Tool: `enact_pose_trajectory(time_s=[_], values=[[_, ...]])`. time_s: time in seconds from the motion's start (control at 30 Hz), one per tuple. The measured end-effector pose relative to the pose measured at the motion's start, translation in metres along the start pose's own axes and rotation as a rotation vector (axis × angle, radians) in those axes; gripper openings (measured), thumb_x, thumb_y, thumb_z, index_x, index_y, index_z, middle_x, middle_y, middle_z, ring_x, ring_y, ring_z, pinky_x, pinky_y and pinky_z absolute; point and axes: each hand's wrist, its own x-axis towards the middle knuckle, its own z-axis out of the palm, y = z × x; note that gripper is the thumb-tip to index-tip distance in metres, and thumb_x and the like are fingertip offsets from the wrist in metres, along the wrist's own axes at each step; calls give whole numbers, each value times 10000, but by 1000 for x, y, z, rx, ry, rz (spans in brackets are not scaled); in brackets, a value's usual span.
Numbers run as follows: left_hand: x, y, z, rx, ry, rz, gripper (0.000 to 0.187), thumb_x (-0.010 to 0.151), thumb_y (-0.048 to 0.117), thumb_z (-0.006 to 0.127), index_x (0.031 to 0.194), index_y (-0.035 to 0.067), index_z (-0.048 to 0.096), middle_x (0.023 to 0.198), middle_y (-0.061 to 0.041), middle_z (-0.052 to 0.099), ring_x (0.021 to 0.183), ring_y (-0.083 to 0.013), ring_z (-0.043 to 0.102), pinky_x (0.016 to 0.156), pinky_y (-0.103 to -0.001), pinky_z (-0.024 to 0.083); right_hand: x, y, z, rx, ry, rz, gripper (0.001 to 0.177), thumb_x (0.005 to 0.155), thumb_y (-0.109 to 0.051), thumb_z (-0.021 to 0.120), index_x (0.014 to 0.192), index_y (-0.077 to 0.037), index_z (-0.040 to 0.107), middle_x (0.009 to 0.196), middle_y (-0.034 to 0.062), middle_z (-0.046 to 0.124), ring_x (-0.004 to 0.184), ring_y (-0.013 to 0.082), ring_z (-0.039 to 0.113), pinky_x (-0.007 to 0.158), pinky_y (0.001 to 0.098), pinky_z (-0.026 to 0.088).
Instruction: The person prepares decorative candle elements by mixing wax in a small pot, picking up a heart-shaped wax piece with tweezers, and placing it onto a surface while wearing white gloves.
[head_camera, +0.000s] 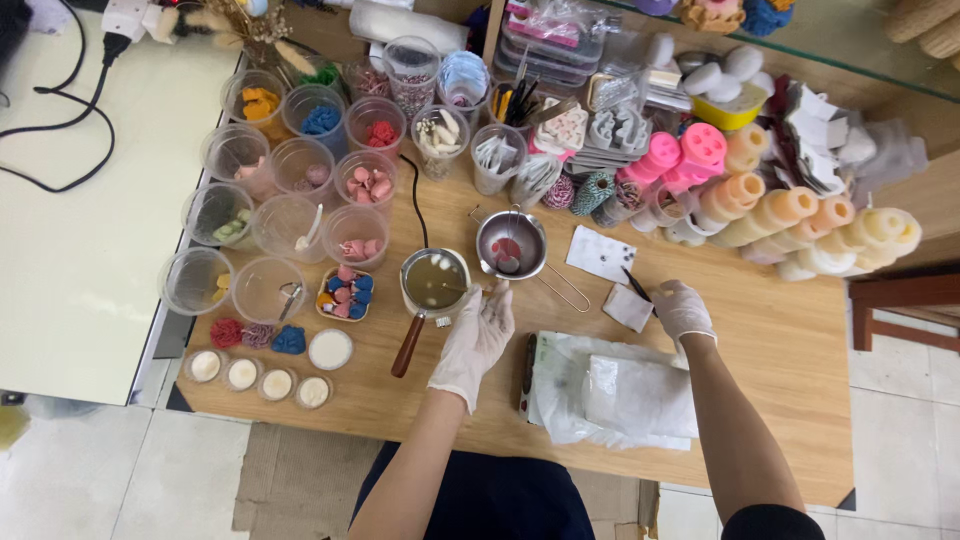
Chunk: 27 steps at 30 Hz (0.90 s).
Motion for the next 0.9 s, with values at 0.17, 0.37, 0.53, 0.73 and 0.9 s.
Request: enact_pose_trajectory(time_s=[0.17, 0.37, 0.53, 0.73, 0.9], values=[[-7, 9, -5, 249, 136, 148, 224, 1022, 322, 599, 1080, 120, 676, 955, 41, 727, 826, -86, 667, 611, -185, 477, 22, 1, 21, -170, -1, -60, 386, 859, -318, 719, 1152, -67, 740, 1152, 220, 722, 1099, 384, 667, 938, 459, 524], [-34, 10, -10, 459, 189, 178, 250, 1041, 281, 573, 1080, 72, 704, 761, 46, 609, 629, -57, 522, 510, -176, 372, 45, 10, 36, -336, -41, -101, 332, 922, -294, 674, 1099, -20, 733, 1137, 243, 725, 1094, 408, 670, 918, 485, 536], [-47, 12, -7, 537, 179, 186, 244, 1027, 280, 577, 1064, 71, 696, 654, 53, 502, 518, -53, 414, 461, -194, 300, 46, 17, 34, -282, 29, -5, 306, 988, -269, 647, 1162, -17, 670, 1096, 267, 731, 1055, 437, 687, 895, 507, 536], [-68, 16, 6, 581, 197, 136, 221, 1012, 270, 604, 1077, 77, 691, 642, 60, 455, 515, -42, 374, 462, -184, 273, 42, 2, 12, -127, 223, -104, 339, 877, -90, 617, 1212, -74, 669, 1099, 269, 702, 1009, 448, 678, 843, 519, 533], [-81, 27, 2, 586, 140, 127, 240, 1032, 229, 568, 1106, 28, 676, 640, 65, 403, 512, -37, 329, 463, -191, 255, -15, -56, -11, -58, 384, -352, 159, 1032, -113, 571, 1110, -27, 678, 1020, 279, 702, 964, 446, 672, 836, 524, 532]])
